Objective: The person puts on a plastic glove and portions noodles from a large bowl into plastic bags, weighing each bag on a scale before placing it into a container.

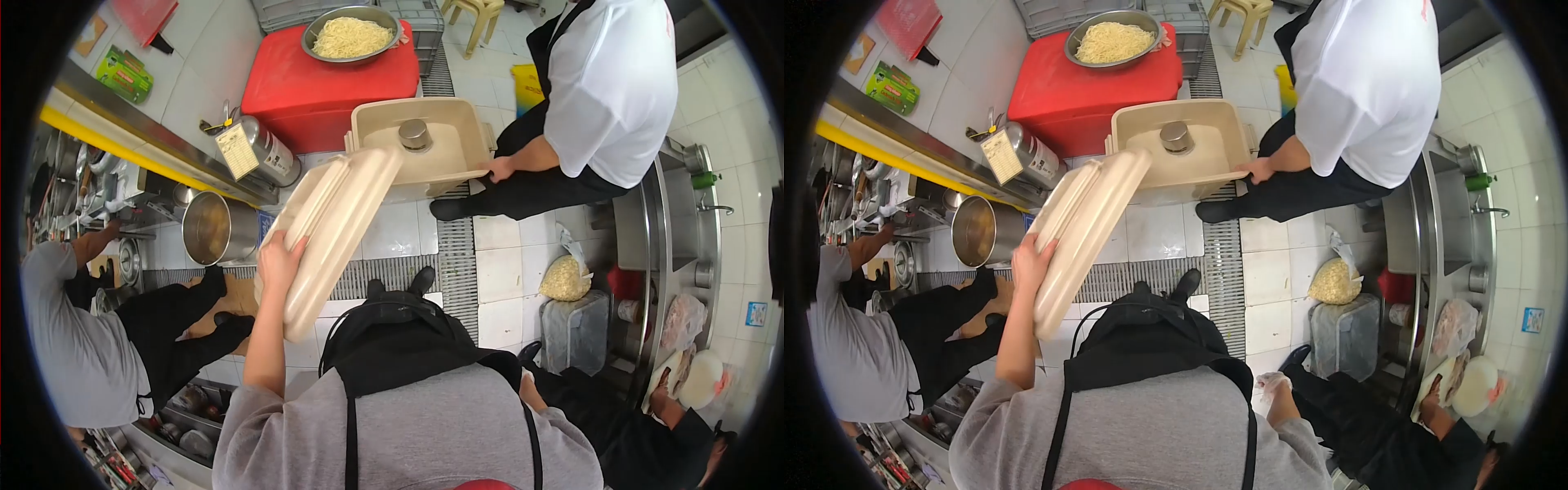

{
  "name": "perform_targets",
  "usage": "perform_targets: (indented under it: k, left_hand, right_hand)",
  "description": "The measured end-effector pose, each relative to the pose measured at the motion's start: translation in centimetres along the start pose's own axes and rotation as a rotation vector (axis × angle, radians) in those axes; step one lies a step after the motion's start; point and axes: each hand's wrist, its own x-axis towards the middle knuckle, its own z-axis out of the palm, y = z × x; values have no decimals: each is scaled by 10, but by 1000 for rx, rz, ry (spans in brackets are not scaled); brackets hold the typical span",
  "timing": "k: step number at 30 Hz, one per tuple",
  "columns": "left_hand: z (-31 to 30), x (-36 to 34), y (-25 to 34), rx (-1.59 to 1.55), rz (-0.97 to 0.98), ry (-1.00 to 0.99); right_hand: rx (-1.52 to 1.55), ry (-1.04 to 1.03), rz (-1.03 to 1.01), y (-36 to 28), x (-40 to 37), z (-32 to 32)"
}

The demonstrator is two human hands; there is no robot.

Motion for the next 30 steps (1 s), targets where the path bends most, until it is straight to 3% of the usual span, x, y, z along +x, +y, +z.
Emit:
perform_targets:
  k: [4,11,17,24,26,27,29,30]
  left_hand:
    - [-2,28,25,-7,37,-23]
    - [6,35,9,-131,-80,12]
    - [1,25,-4,1,-33,64]
    - [-8,41,1,148,47,-7]
    - [6,59,-4,144,259,-25]
    - [10,67,-3,137,249,-25]
    - [21,83,1,138,450,-28]
    - [28,91,2,127,435,-33]
  right_hand:
    - [36,223,28,-13,-23,8]
    - [24,69,85,-9,6,42]
    - [-14,29,104,-7,30,60]
    - [145,-88,206,-30,2,16]
    - [321,71,201,-10,12,39]
    - [357,116,206,-2,15,46]
    - [395,148,239,18,25,67]
    - [417,154,261,28,31,82]
